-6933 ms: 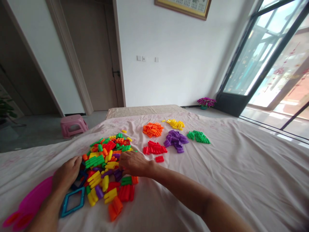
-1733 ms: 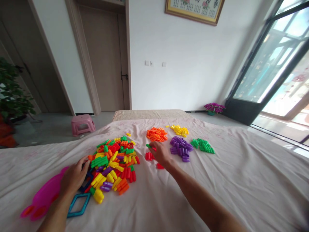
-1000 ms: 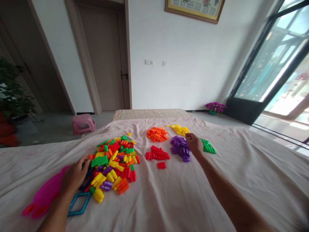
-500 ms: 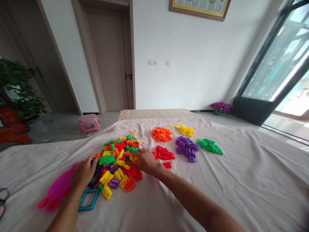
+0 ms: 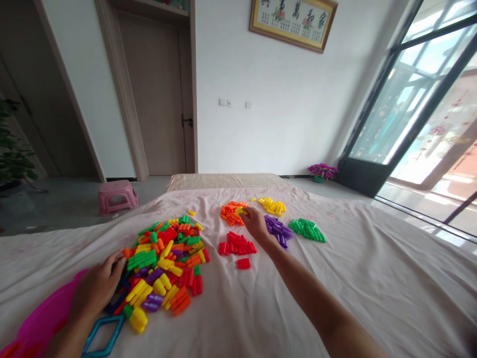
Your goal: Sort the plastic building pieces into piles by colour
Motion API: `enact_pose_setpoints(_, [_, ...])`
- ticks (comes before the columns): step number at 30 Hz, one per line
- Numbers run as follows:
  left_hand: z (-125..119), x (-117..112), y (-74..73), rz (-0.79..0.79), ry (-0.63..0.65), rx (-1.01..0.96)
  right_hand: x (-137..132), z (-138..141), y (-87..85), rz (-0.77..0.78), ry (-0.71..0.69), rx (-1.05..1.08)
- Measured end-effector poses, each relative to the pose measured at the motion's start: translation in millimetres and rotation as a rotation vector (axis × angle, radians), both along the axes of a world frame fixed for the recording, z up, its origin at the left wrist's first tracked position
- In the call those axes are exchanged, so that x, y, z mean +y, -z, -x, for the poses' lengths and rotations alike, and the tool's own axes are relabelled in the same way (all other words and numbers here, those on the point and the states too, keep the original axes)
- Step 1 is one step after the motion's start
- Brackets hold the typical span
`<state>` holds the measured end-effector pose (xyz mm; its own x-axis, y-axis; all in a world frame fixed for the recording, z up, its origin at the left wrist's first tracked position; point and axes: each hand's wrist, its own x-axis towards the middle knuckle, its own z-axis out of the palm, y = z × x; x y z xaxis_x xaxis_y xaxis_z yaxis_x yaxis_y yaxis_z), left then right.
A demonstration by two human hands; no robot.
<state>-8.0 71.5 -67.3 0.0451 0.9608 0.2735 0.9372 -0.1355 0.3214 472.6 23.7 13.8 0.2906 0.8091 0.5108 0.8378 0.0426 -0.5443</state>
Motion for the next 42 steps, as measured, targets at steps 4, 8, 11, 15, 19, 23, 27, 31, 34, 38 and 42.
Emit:
enact_pose_setpoints(4, [4, 4, 5.7, 0.078, 0.012, -0.013, 12, -91, -8.0, 0.116, 0.364, -0.005])
enact_pose_setpoints(8, [5, 5, 7.9, 0.077, 0.024, -0.046, 13, -149, -9.9, 0.142, 0.487, 0.031])
enact_pose_setpoints(11, [4, 4, 6.3, 0.080, 0.023, -0.069, 13, -168, -9.4, 0.137, 0.527, 0.076])
enact_pose_setpoints(15, [1, 2, 1.4, 0.069, 0.010, -0.056, 16, -158, -3.9, 0.098, 0.465, 0.110])
enact_pose_setpoints(19, [-5, -4, -6.5, 0.044, -0.002, -0.028, 20, -97, 2.5, 0.067, 0.254, 0.099])
enact_pose_setpoints(23, [-10, -9, -14.3, 0.015, -0.009, -0.025, 8, 9, 6.3, 0.024, -0.173, 0.059])
enact_pose_setpoints(27, [-10, -11, -15.8, 0.008, -0.015, -0.012, -17, 113, 9.7, 0.120, -0.528, -0.027])
enact_pose_setpoints(31, [-8, -10, -13.6, 0.000, -0.005, -0.006, -32, 177, 8.4, 0.157, -0.654, -0.202])
enact_pose_setpoints(34, [-7, -10, -12.5, -0.007, 0.004, -0.005, -34, 199, 4.5, 0.190, -0.635, -0.329])
enact_pose_setpoints(38, [-7, -11, -12.4, -0.011, 0.002, 0.002, -33, 205, 3.3, 0.234, -0.606, -0.331])
enact_pose_setpoints(42, [-7, -10, -12.6, -0.006, -0.004, 0.012, -29, 188, 10.0, 0.221, -0.551, -0.110])
